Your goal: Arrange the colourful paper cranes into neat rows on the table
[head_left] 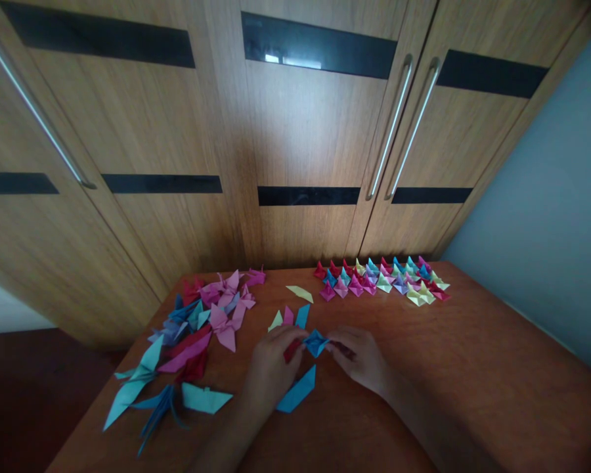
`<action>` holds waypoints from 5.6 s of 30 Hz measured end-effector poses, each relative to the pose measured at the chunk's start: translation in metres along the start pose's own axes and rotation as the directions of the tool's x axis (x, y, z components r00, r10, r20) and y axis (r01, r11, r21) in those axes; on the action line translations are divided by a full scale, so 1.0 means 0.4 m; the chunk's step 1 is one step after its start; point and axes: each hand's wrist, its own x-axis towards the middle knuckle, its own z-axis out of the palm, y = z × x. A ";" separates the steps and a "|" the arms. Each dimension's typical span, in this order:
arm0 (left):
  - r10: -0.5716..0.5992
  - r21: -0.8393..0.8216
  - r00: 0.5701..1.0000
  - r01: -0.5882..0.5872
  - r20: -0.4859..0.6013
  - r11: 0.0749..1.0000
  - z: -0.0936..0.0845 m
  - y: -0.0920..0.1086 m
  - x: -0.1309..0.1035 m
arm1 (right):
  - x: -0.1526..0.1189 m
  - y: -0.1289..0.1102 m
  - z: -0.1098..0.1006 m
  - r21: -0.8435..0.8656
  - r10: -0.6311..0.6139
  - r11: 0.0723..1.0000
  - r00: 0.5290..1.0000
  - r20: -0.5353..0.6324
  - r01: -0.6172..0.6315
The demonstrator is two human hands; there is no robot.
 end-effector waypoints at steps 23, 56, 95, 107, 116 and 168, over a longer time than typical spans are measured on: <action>-0.045 -0.001 0.997 0.045 0.058 0.999 0.002 -0.008 0.000 | -0.001 -0.007 -0.007 0.084 0.029 0.996 0.999 0.017 -0.031; -0.048 0.151 0.992 0.030 0.116 0.988 -0.010 -0.001 -0.008 | -0.065 0.295 -0.269 -0.509 0.702 0.318 0.560 -0.440 -0.800; -0.097 0.209 0.986 0.068 0.132 0.976 -0.027 -0.003 -0.007 | -0.052 0.259 -0.209 -0.268 0.490 0.718 0.741 -0.460 -0.642; -0.194 0.598 0.978 0.201 -0.077 0.776 -0.109 -0.095 0.040 | -0.004 0.156 -0.066 -0.147 0.309 0.942 0.951 0.021 -0.303; -0.268 0.754 0.962 0.213 -0.051 0.621 -0.105 -0.113 0.132 | -0.005 0.167 -0.076 -0.121 0.285 0.951 0.959 -0.007 -0.284; -0.024 -0.119 0.998 0.031 0.065 0.992 -0.003 0.000 -0.001 | 0.005 -0.005 -0.016 0.191 0.182 0.961 0.976 0.116 -0.202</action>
